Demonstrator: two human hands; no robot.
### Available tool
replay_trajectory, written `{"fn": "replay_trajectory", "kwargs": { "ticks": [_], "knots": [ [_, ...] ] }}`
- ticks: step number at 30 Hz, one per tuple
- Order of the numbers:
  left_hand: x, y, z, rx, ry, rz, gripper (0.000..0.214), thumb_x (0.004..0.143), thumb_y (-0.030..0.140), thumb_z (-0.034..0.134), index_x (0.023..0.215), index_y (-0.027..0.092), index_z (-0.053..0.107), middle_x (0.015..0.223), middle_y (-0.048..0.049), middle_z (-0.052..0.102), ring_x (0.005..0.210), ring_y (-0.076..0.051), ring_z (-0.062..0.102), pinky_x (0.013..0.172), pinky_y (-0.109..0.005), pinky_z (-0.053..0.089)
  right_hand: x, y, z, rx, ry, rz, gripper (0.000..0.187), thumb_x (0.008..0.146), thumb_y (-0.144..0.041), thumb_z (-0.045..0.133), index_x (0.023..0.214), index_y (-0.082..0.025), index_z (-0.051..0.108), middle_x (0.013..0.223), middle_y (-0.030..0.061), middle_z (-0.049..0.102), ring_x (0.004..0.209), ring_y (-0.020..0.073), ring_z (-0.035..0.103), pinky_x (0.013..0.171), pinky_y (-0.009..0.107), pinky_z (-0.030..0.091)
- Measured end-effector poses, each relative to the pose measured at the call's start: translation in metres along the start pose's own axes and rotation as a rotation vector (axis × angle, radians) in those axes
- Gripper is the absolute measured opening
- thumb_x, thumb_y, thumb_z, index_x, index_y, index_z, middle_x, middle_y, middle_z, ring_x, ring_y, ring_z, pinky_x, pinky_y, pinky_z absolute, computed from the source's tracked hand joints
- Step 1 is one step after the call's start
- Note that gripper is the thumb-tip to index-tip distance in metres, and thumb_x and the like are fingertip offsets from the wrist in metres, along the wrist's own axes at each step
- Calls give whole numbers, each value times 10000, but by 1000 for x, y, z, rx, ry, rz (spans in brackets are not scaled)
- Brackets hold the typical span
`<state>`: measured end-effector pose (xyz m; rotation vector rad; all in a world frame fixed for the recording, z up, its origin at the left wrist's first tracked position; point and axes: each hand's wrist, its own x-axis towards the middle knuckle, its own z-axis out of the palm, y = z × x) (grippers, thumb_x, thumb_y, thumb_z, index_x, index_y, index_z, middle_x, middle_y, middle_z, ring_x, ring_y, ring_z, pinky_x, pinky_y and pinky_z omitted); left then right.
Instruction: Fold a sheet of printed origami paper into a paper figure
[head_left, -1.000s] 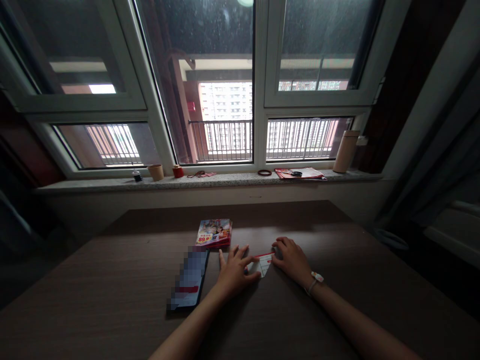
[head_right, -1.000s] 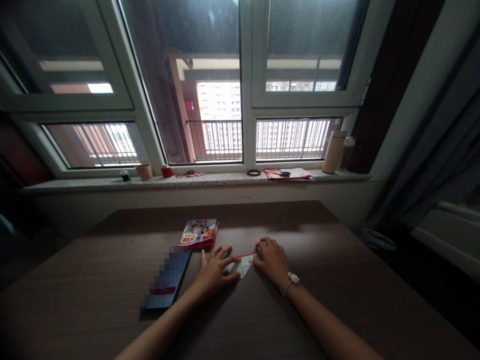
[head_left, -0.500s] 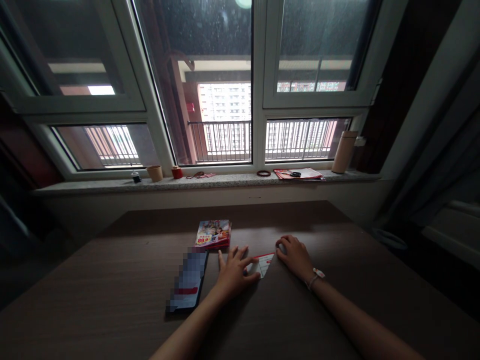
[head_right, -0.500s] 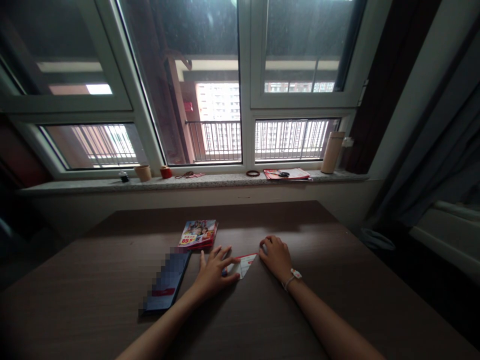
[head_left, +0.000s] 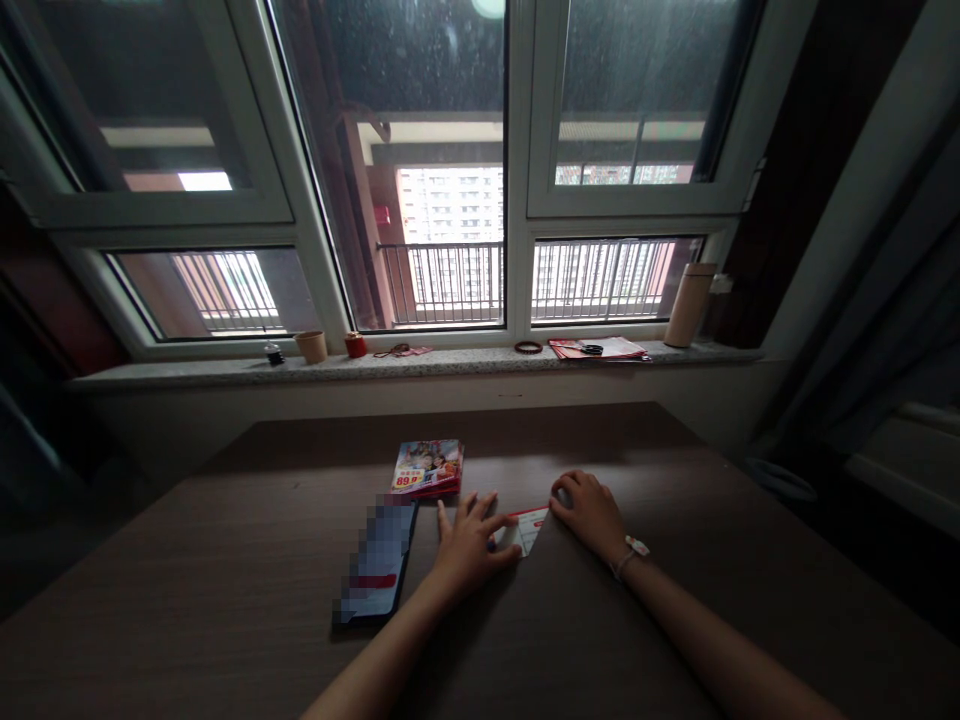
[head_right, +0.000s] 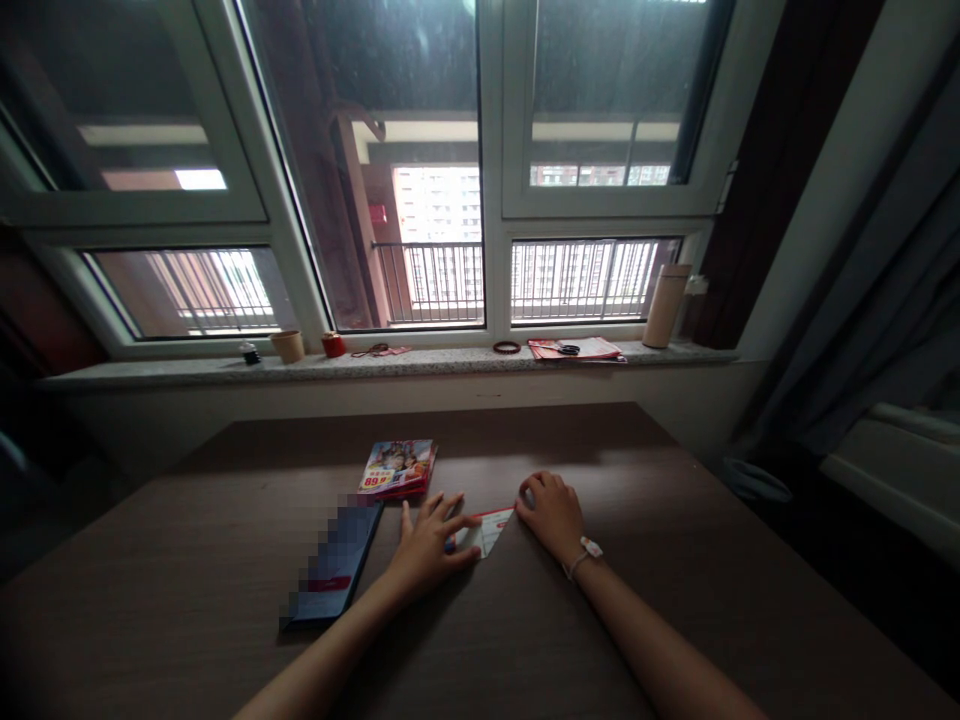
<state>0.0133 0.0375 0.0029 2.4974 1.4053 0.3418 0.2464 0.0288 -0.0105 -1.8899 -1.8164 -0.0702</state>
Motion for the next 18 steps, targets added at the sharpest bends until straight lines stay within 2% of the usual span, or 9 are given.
{"fn": "replay_trajectory", "kwargs": {
  "ticks": [8, 18],
  "knots": [
    [0, -1, 2, 13, 20, 9, 388, 775, 585, 612, 1147, 477, 600, 1491, 46, 397, 1403, -333, 247, 1055, -737, -31, -1, 4, 2, 33, -3, -36, 185, 882, -322, 498, 959, -252, 651, 1045, 31, 622, 1030, 206, 544, 883, 320, 367],
    [0, -2, 3, 23, 19, 4, 395, 775, 590, 609, 1153, 477, 599, 1496, 44, 388, 1405, -338, 240, 1053, -739, -31, -4, 0, 1, 25, -6, -35, 214, 824, -383, 592, 977, -242, 642, 1095, 50, 602, 1073, 228, 530, 914, 349, 371]
  ]
}}
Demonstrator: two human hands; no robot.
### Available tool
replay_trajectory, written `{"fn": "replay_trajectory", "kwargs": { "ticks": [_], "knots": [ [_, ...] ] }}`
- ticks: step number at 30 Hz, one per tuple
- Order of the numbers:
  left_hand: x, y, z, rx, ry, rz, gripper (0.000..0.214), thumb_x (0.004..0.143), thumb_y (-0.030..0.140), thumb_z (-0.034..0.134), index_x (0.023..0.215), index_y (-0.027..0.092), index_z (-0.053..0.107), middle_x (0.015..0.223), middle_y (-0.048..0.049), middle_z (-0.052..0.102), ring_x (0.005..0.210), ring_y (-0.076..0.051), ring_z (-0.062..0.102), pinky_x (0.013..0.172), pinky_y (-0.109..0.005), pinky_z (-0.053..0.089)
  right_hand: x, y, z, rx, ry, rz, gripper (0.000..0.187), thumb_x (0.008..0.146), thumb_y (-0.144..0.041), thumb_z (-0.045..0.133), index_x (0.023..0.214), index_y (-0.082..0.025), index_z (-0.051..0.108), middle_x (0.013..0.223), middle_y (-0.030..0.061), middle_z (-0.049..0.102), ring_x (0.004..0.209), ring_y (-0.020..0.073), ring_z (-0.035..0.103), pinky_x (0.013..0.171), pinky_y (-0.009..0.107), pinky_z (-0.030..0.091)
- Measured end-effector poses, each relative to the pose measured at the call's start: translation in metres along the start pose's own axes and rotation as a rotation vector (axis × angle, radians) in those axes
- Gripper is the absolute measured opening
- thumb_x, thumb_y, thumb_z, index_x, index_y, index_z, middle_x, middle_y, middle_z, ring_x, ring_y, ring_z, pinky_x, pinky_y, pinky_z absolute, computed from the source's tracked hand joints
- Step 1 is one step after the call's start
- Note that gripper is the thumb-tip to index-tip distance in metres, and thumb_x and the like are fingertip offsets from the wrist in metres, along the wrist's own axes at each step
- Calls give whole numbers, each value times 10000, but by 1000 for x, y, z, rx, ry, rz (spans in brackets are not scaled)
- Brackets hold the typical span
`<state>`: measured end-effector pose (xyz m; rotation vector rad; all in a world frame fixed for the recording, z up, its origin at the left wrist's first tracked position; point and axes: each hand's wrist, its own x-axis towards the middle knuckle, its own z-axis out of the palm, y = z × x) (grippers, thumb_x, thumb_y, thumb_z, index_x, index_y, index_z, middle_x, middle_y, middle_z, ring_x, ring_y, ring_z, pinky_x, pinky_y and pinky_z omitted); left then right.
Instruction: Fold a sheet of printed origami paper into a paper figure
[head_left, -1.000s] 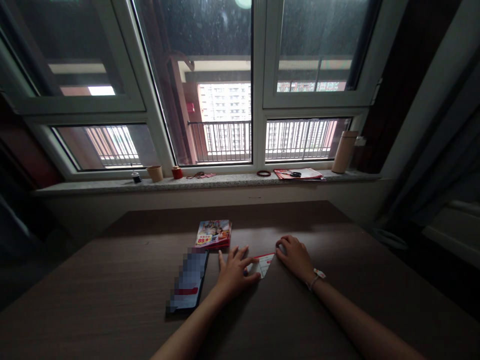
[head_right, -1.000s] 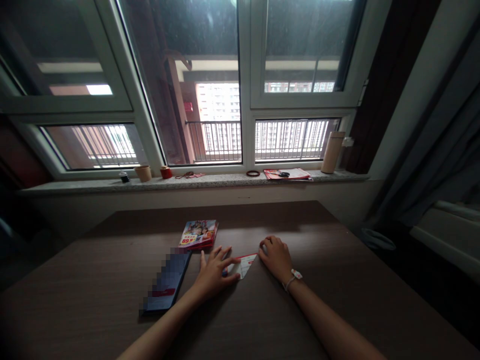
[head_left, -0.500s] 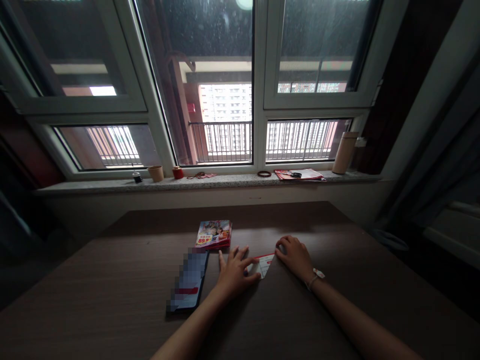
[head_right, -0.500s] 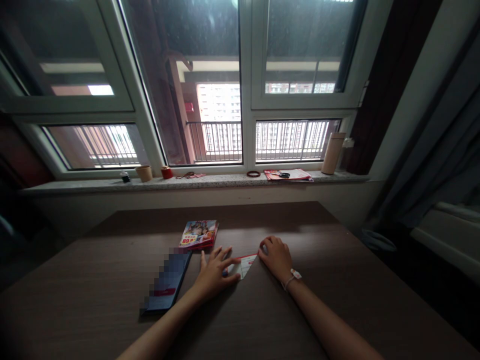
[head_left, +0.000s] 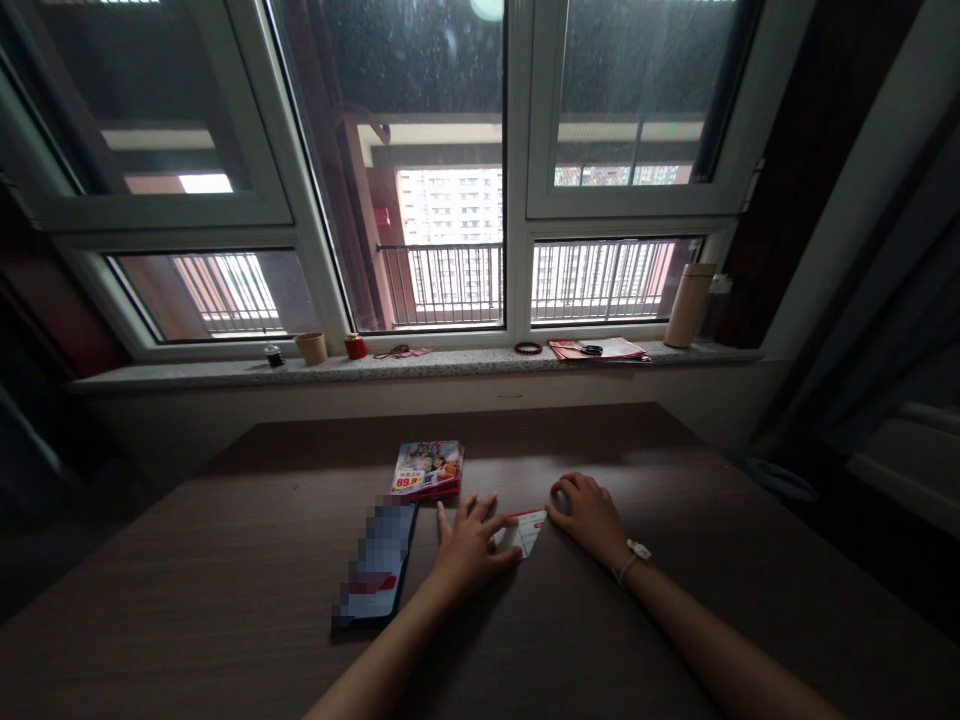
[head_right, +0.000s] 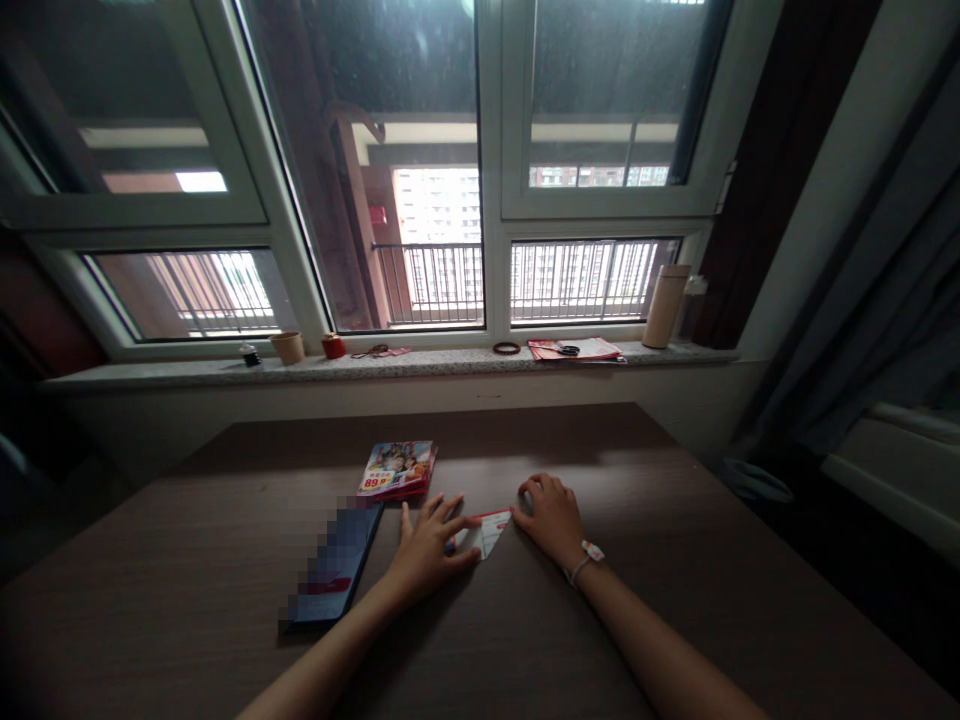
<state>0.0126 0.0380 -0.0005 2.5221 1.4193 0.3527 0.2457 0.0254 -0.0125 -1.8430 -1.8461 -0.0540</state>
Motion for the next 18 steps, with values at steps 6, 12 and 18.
{"fn": "replay_trajectory", "kwargs": {
  "ticks": [6, 12, 18],
  "knots": [
    [0, 1, 0, -1, 4, -2, 399, 773, 584, 615, 1156, 471, 603, 1493, 32, 395, 1406, -341, 240, 1055, -737, -28, -3, -1, 0, 16, -35, -14, 299, 786, -433, 629, 1026, -255, 642, 1162, 64, 571, 1129, 245, 502, 954, 362, 374],
    [0, 0, 1, -8, 14, 1, 402, 768, 587, 621, 1154, 474, 602, 1490, 23, 403, 1407, -336, 245, 1053, -736, -37, -10, -12, -2, 53, -67, -70, 352, 741, -440, 663, 1041, -257, 636, 1191, 69, 556, 1173, 250, 477, 1022, 387, 336],
    [0, 1, 1, -14, 20, 0, 396, 769, 591, 620, 1146, 469, 607, 1486, 11, 412, 1405, -334, 250, 1048, -739, -41, -14, -17, -3, 58, -93, -82, 413, 730, -458, 662, 1088, -256, 628, 1239, 78, 537, 1198, 261, 459, 1052, 417, 307]
  ]
}}
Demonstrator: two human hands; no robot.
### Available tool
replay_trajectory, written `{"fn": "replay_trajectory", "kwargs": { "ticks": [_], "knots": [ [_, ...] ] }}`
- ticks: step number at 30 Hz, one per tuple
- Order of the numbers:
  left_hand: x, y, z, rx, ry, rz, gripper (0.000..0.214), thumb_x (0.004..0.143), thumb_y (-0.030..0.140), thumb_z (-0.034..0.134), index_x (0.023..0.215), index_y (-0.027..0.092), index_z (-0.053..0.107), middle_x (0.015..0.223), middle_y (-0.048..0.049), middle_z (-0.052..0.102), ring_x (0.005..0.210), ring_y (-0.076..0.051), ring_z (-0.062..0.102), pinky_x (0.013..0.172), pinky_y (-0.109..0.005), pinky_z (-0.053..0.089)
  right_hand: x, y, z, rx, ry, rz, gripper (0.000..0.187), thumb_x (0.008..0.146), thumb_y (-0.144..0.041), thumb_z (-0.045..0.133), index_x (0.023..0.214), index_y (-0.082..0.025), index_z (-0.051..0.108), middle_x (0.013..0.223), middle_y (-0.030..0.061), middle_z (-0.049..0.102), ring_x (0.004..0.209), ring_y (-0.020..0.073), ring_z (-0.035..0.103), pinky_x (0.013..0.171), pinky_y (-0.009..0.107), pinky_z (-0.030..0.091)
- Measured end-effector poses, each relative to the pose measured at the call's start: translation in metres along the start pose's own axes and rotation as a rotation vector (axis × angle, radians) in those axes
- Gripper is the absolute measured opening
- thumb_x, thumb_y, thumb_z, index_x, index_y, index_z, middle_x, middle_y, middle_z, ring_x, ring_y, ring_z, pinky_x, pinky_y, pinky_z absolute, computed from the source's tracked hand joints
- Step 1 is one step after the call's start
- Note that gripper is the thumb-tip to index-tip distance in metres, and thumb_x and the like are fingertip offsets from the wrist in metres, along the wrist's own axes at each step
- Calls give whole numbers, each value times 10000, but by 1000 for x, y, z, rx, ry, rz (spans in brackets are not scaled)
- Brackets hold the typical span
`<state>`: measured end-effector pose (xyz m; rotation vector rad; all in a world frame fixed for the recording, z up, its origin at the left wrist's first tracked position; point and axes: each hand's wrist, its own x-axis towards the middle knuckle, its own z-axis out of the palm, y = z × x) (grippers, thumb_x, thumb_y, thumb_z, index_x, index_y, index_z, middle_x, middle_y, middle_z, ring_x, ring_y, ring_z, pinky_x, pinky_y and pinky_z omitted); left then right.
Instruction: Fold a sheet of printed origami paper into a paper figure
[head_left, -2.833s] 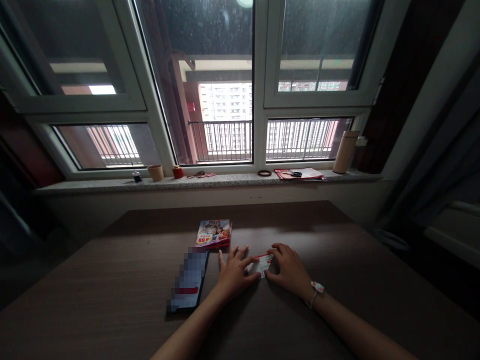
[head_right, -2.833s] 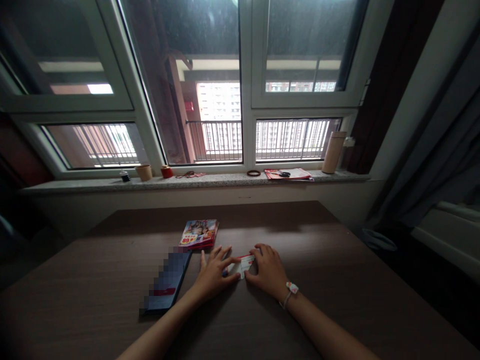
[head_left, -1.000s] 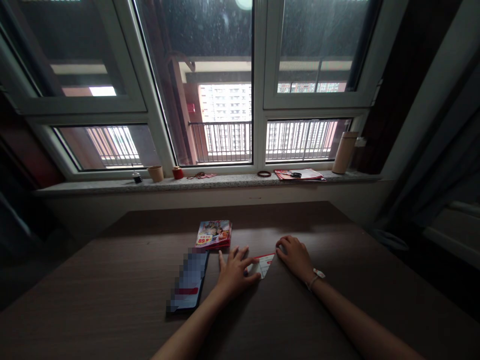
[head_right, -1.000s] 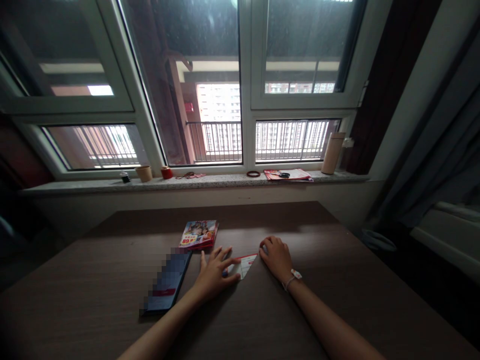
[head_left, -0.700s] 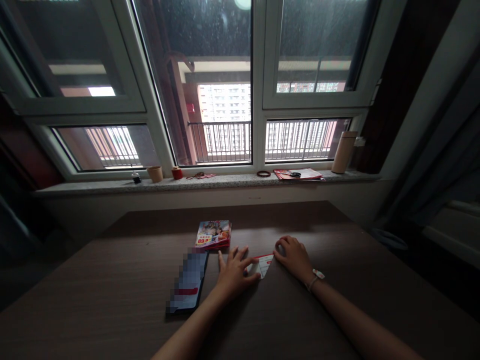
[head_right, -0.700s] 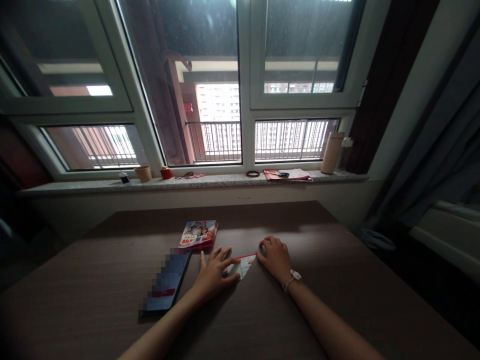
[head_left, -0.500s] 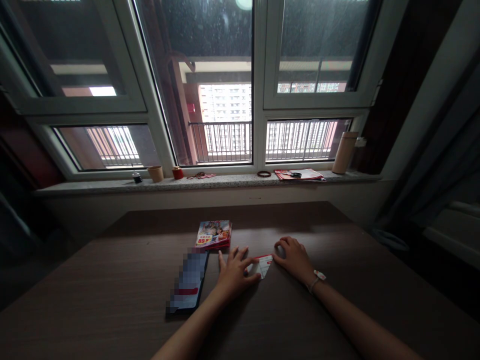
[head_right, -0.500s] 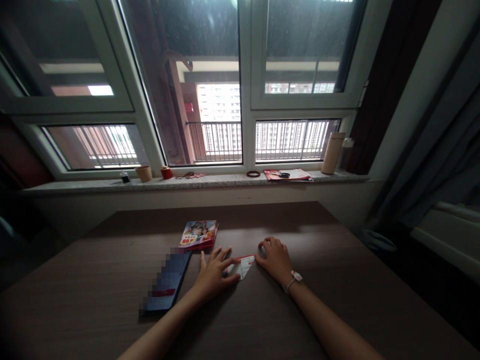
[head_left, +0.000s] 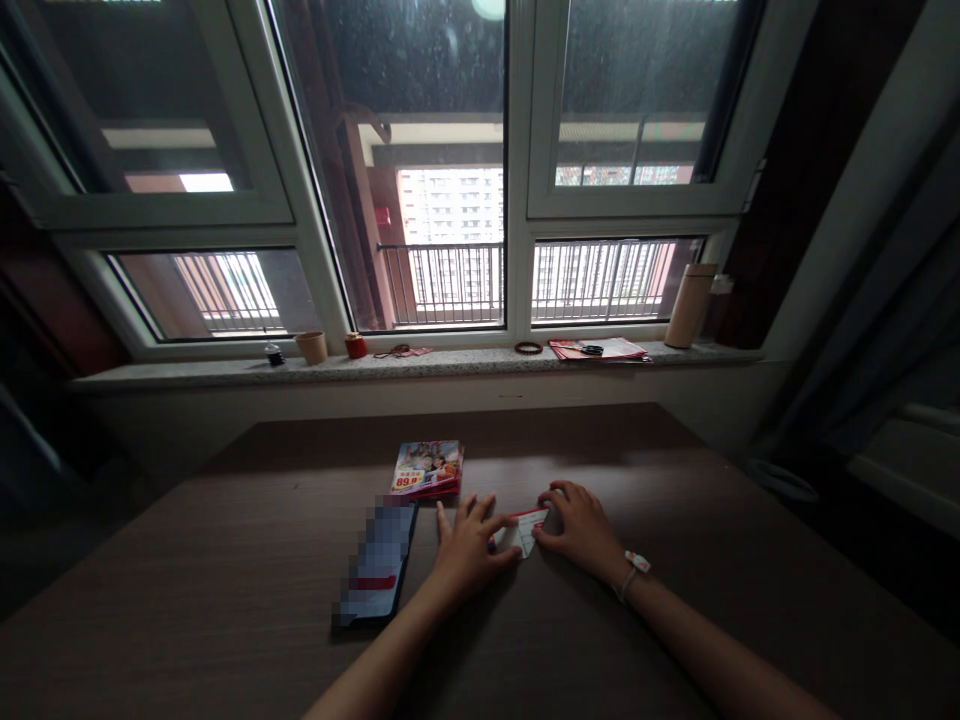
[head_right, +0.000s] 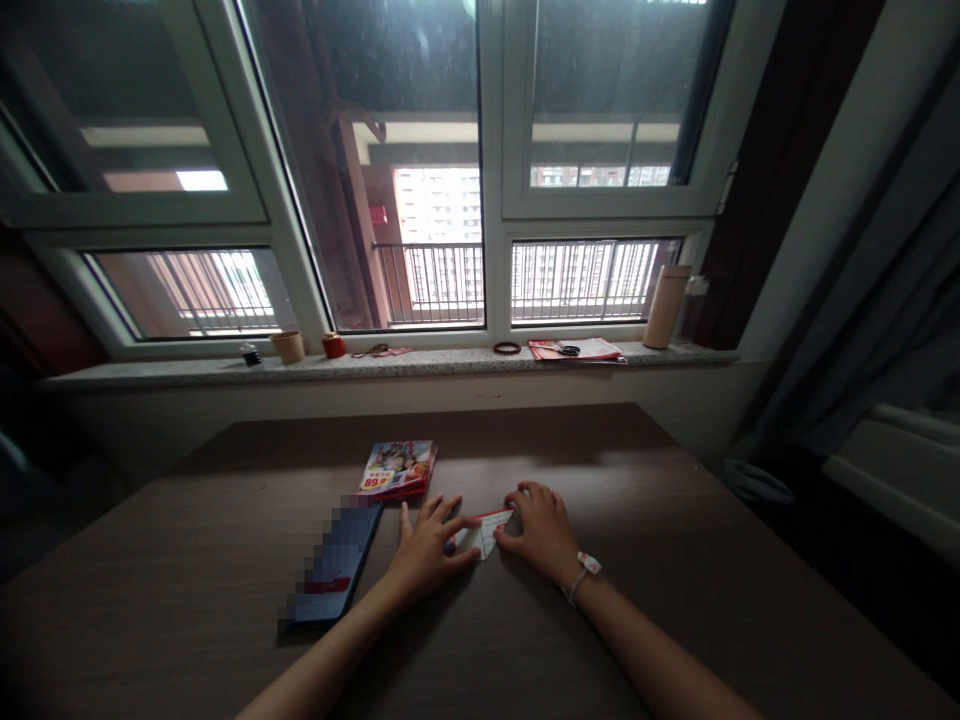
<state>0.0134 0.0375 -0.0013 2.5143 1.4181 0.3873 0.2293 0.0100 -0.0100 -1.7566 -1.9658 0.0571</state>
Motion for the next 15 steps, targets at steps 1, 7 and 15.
{"fn": "replay_trajectory", "kwargs": {
  "ticks": [1, 7, 15],
  "knots": [
    [0, 0, 0, 0, 1, 0, 394, 771, 590, 620, 1145, 469, 608, 1486, 11, 412, 1405, -334, 250, 1047, -739, -43, -1, -1, 0, 1, -8, -2, 430, 725, -469, 665, 1096, -255, 627, 1248, 81, 532, 1202, 265, 455, 1058, 423, 300],
    [-1, 1, -1, 7, -7, -7, 395, 780, 577, 618, 1157, 458, 610, 1495, 1, 396, 1404, -332, 243, 1058, -727, -45, -6, -7, -2, 18, -54, -16, 507, 698, -506, 686, 1140, -270, 609, 1288, 91, 510, 1239, 276, 426, 1091, 448, 257],
    [-1, 5, -5, 34, -36, -24, 424, 781, 596, 608, 1183, 458, 599, 1504, 8, 379, 1407, -340, 233, 1065, -719, -43, -9, -10, -3, 11, -115, -19, 624, 674, -552, 690, 1218, -273, 568, 1362, 106, 463, 1313, 304, 366, 1125, 505, 194]
  ]
}}
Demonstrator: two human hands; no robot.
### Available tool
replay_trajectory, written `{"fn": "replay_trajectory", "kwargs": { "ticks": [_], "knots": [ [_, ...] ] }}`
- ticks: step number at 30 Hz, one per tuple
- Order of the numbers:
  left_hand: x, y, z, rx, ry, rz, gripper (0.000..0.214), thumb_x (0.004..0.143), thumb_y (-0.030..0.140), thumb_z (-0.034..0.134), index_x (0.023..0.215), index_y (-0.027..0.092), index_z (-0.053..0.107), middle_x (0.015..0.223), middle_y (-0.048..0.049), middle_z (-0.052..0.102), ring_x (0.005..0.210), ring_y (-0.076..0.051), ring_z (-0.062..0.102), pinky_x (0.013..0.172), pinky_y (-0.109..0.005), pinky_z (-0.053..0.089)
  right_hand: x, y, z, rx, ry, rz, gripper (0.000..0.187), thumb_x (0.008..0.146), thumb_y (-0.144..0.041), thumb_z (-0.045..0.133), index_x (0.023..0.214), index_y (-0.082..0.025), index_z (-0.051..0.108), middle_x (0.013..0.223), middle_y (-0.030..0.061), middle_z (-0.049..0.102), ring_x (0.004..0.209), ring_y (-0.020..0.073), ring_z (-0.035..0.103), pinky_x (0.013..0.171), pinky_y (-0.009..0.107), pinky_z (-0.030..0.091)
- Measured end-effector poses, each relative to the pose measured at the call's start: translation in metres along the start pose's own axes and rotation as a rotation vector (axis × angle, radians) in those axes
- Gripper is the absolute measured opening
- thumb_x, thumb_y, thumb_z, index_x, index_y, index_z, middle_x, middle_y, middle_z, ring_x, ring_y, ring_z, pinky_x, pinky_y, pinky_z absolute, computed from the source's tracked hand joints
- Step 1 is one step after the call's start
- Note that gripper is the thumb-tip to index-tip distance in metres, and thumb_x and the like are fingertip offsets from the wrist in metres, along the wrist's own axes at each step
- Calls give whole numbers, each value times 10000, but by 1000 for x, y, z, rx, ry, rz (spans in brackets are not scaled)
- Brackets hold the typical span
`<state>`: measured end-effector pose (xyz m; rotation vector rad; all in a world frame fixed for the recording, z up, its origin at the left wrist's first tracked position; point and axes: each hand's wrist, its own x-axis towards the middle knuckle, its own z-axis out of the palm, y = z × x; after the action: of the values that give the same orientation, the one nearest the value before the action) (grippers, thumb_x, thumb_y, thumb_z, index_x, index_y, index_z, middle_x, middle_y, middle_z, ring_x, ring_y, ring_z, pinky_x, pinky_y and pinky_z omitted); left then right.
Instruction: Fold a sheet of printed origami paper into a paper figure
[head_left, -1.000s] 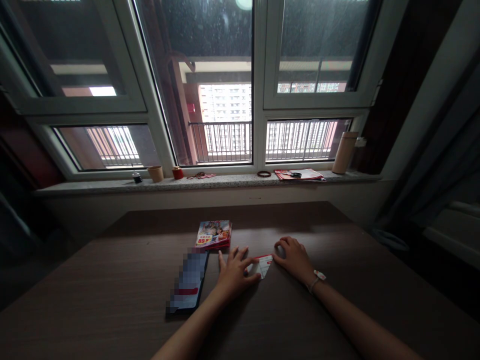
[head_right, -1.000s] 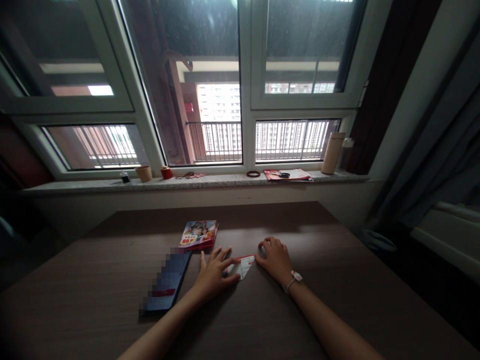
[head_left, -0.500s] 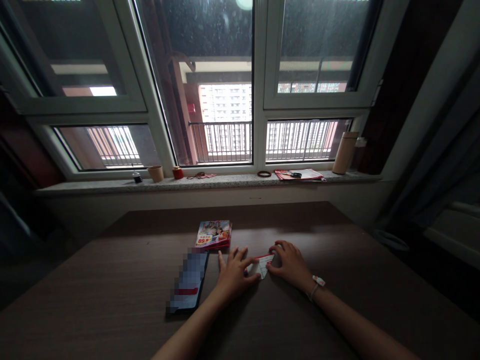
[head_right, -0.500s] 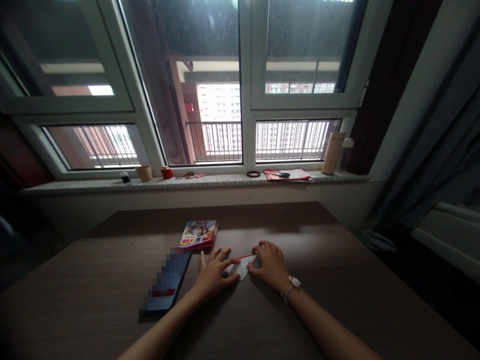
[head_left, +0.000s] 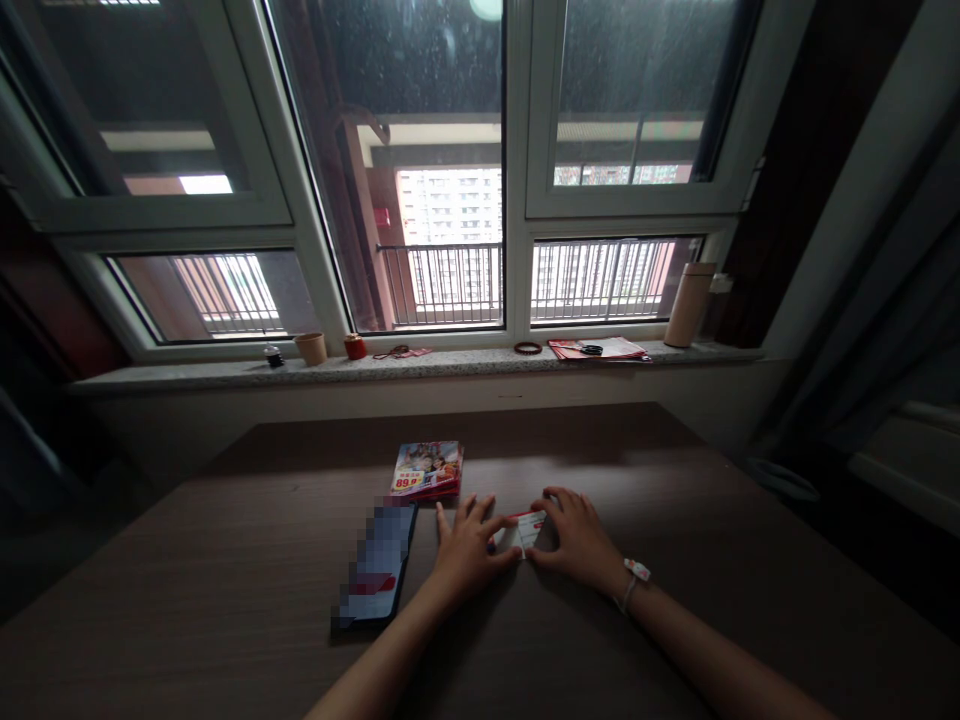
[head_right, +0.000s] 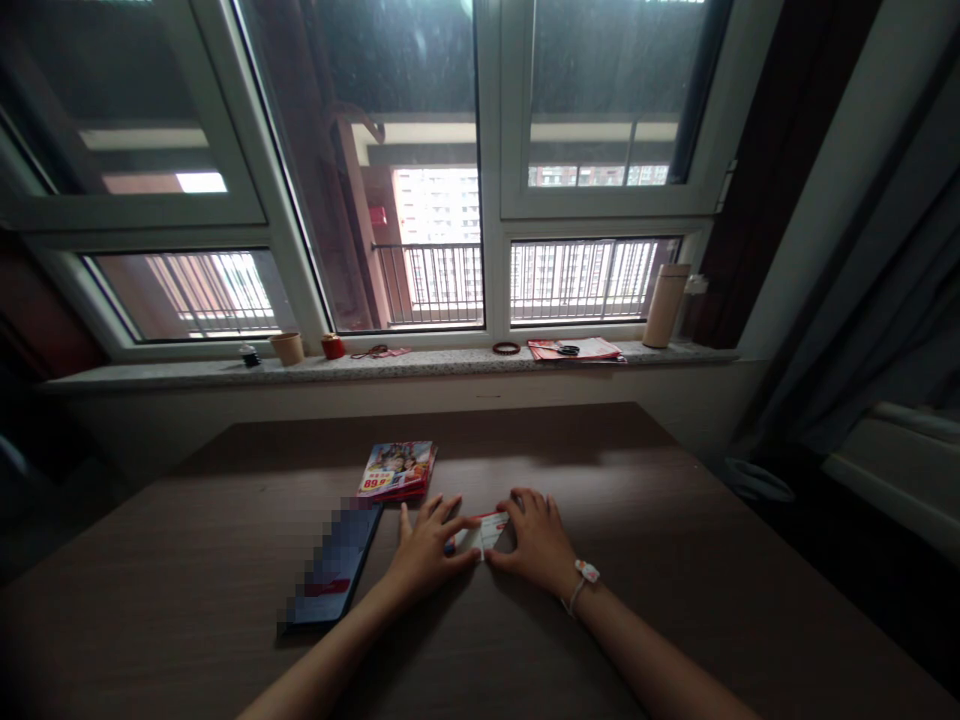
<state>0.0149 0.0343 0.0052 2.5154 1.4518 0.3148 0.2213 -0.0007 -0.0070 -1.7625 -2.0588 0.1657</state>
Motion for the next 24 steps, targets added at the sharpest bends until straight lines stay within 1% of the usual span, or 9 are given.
{"fn": "replay_trajectory", "kwargs": {
  "ticks": [9, 13, 18, 24],
  "knots": [
    [1, -4, 4, -4, 7, 7, 421, 784, 596, 602, 1183, 461, 596, 1508, 19, 370, 1410, -343, 226, 1064, -722, -47, -3, 1, 0, 16, -17, -7, 690, 664, -605, 681, 1252, -267, 552, 1385, 117, 449, 1333, 310, 348, 1137, 515, 174],
    [1, -5, 4, -14, 18, 12, 404, 786, 595, 598, 1171, 472, 598, 1496, 21, 392, 1407, -337, 237, 1060, -727, -43, -3, 2, 0, 20, -1, -1, 607, 738, -579, 628, 1247, -256, 559, 1385, 114, 464, 1328, 292, 365, 1137, 489, 188],
    [1, -3, 2, -1, 8, -1, 419, 782, 588, 606, 1181, 462, 601, 1502, 20, 383, 1406, -346, 234, 1069, -717, -38, -2, 0, 2, -18, 44, 0, 620, 704, -527, 665, 1235, -225, 567, 1364, 121, 492, 1303, 289, 393, 1126, 459, 213],
    [1, -1, 0, -9, -10, -7, 414, 785, 570, 612, 1183, 457, 604, 1508, 20, 373, 1409, -350, 227, 1070, -713, -49, 1, 0, 2, -29, 100, -5, 475, 732, -434, 649, 1151, -215, 606, 1289, 106, 558, 1230, 265, 462, 1067, 401, 289]
  ]
}}
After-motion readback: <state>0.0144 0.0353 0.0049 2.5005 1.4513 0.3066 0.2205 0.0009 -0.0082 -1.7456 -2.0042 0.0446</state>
